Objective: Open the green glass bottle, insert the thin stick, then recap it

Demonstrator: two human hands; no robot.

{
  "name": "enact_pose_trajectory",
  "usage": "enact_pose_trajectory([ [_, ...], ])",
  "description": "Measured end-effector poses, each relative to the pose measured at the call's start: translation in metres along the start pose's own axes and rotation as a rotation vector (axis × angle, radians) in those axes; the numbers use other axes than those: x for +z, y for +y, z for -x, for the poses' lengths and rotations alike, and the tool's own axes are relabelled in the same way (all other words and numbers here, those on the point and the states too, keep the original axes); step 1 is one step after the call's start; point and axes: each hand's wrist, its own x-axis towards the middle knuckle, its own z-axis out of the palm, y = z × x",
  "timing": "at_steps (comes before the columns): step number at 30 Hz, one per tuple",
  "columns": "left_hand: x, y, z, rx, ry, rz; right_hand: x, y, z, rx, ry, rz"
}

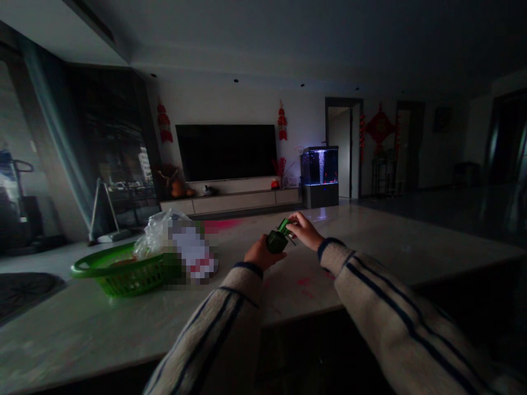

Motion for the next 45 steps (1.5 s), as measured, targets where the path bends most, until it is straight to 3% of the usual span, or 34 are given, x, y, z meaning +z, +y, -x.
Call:
enact_pose_trajectory([
  [20,0.002,-0.002,-0.001,-0.010,-0.043,0.122,-0.001,-0.003,-0.001,-0.088,0.035,-0.063],
  [28,0.003,-0.002,-0.002,-0.004,-0.037,0.137,0.000,-0.001,-0.002,-0.111,0.104,-0.012],
  [40,0.002,-0.002,-0.001,0.002,-0.064,0.121,-0.002,-0.008,0.001,-0.051,-0.049,-0.198],
  [45,0.001,-0.001,0.000,0.019,-0.048,0.119,-0.003,-0.011,0.002,-0.055,0.069,-0.074],
])
